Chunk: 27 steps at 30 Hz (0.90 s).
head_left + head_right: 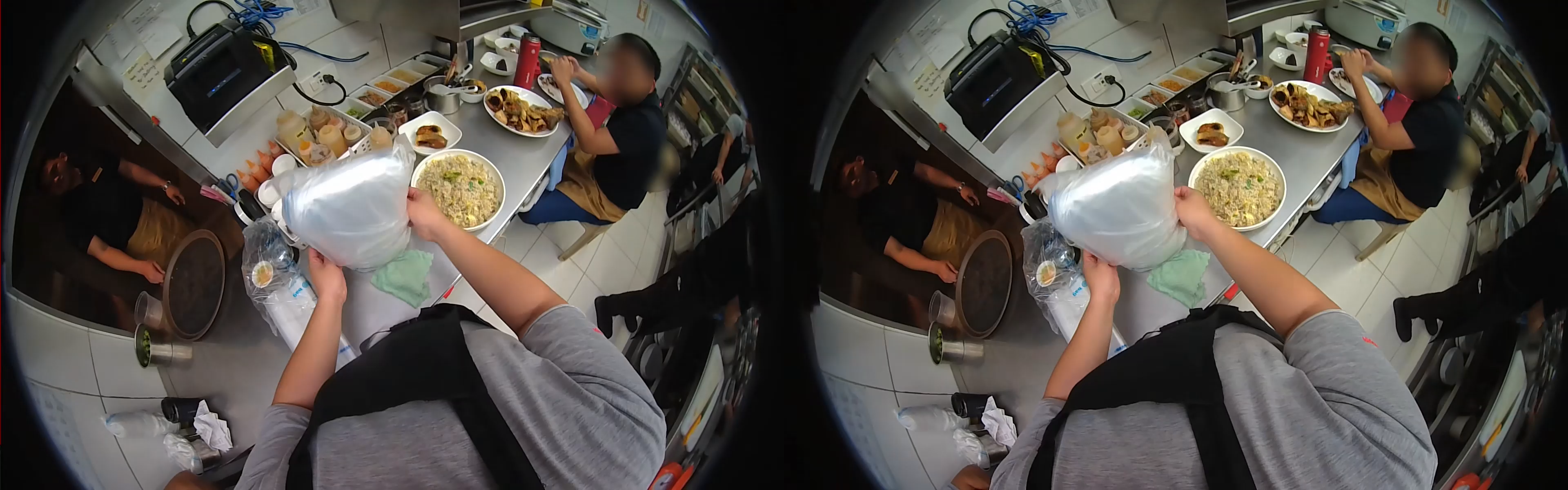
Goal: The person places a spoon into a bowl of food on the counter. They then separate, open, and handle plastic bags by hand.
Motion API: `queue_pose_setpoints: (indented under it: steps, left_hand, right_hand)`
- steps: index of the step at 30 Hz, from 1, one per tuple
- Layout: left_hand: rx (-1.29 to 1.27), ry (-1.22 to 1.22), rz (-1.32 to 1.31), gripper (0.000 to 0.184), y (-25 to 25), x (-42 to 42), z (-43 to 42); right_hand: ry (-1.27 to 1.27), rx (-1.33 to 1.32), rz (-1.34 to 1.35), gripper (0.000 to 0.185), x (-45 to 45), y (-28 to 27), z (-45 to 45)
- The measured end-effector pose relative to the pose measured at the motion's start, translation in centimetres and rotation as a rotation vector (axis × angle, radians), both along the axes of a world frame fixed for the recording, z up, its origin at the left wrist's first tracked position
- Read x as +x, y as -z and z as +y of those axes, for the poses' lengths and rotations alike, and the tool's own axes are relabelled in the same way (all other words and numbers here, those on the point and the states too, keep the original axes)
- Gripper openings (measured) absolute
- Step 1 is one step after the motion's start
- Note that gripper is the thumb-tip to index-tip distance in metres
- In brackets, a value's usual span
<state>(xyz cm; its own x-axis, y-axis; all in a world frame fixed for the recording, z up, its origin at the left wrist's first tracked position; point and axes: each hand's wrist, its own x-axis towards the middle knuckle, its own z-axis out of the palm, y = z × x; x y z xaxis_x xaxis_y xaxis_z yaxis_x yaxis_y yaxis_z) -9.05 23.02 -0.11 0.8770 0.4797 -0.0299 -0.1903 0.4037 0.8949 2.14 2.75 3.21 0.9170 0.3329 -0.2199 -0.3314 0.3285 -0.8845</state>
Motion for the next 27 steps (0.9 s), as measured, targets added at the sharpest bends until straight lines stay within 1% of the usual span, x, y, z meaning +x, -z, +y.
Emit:
queue_pose_setpoints:
  steps: [1, 2, 3, 4, 5, 6, 7, 8, 9, 11, 12, 14, 15, 16, 17, 18, 19, 20, 21, 22, 23, 25, 26, 27]
  left_hand:
    - [0.031, 0.008, 0.007, 0.023, 0.1, -0.3, -0.1]
    - [0.060, 0.018, 0.011, 0.022, 0.3, -0.4, -0.2]
    - [0.063, 0.025, 0.019, 0.022, -0.1, -0.6, -0.2]
    - [0.004, 0.062, 0.044, 0.023, -1.0, -0.8, 0.2]
    - [-0.056, 0.099, 0.066, 0.024, -2.1, -0.6, 0.6]
    - [-0.055, 0.103, 0.073, 0.024, -2.8, -0.3, 1.3]
    - [0.008, 0.168, 0.119, 0.026, -3.4, 0.0, 2.2]
    - [0.071, 0.233, 0.165, 0.028, -4.1, 0.5, 3.0]
    - [0.074, 0.236, 0.169, 0.028, -5.0, 1.0, 3.3]
    - [0.020, 0.282, 0.262, 0.029, -6.8, 2.6, 3.6]
    - [0.023, 0.287, 0.269, 0.029, -7.3, 3.3, 3.7]
    - [-0.216, 0.336, 0.407, 0.021, -8.0, 4.5, 3.8]
    - [-0.212, 0.341, 0.414, 0.021, -7.5, 5.2, 4.3]
    - [-0.243, 0.412, 0.413, 0.020, -6.7, 6.0, 4.9]
    - [-0.274, 0.483, 0.411, 0.019, -5.9, 6.7, 5.3]
    - [-0.272, 0.486, 0.419, 0.019, -5.7, 6.9, 4.7]
    - [-0.262, 0.368, 0.506, 0.017, -5.4, 6.9, 3.5]
    - [-0.250, 0.247, 0.590, 0.016, -5.3, 6.7, 2.9]
    - [-0.249, 0.242, 0.596, 0.016, -3.9, 6.5, 3.5]
    - [-0.262, 0.348, 0.567, 0.013, -1.5, 6.2, 4.6]
    - [-0.274, 0.456, 0.533, 0.011, 0.1, 6.2, 5.3]
    - [-0.233, 0.437, 0.512, 0.013, 0.7, 6.5, 5.3]
    - [-0.193, 0.420, 0.497, 0.016, 1.2, 6.4, 5.3]
    - [-0.196, 0.419, 0.496, 0.016, 0.5, 5.9, 4.4]
  right_hand:
    - [0.102, -0.144, -0.136, 0.012, -0.6, 0.4, 0.3]
    - [0.108, -0.142, -0.129, 0.012, -0.6, 0.5, -0.1]
    - [0.040, -0.149, -0.067, 0.013, -1.0, -0.7, -0.6]
    - [-0.027, -0.153, -0.002, 0.014, -1.1, -1.3, -1.0]
    - [-0.021, -0.151, 0.005, 0.014, -1.1, -1.9, -1.4]
    - [-0.072, -0.068, 0.037, 0.014, -0.8, -2.2, -1.7]
    - [-0.123, 0.017, 0.068, 0.015, -0.6, -2.3, -1.8]
    - [-0.120, 0.020, 0.074, 0.015, -0.4, -2.5, -2.0]
    - [-0.148, 0.057, 0.067, 0.015, -0.2, -2.6, -2.1]
    - [-0.169, 0.097, 0.062, 0.015, 0.6, -3.0, -2.6]
    - [-0.199, 0.067, 0.069, 0.016, 0.9, -3.0, -2.8]
    - [-0.226, 0.039, 0.083, 0.016, 1.3, -2.9, -3.2]
    - [-0.289, 0.124, 0.164, 0.017, 1.6, -2.8, -3.3]
    - [-0.350, 0.209, 0.243, 0.018, 1.6, -3.0, -3.5]
    - [-0.345, 0.214, 0.247, 0.018, 1.6, -3.1, -3.6]
    - [-0.330, 0.219, 0.311, 0.017, 1.5, -3.6, -3.5]
    - [-0.318, 0.223, 0.377, 0.015, 1.4, -3.6, -3.4]
    - [-0.319, 0.226, 0.384, 0.015, 1.6, -2.7, -3.2]
    - [-0.266, 0.188, 0.426, 0.013, 2.1, -0.9, -2.7]
    - [-0.214, 0.151, 0.466, 0.011, 2.5, 0.7, -2.2]
    - [-0.216, 0.153, 0.466, 0.011, 2.8, 1.8, -1.9]
    - [-0.217, 0.040, 0.373, 0.012, 3.0, 2.4, -1.8]
    - [-0.219, 0.037, 0.373, 0.012, 2.8, 2.8, -1.7]
    - [-0.144, 0.074, 0.351, 0.009, 2.1, 2.3, -1.7]
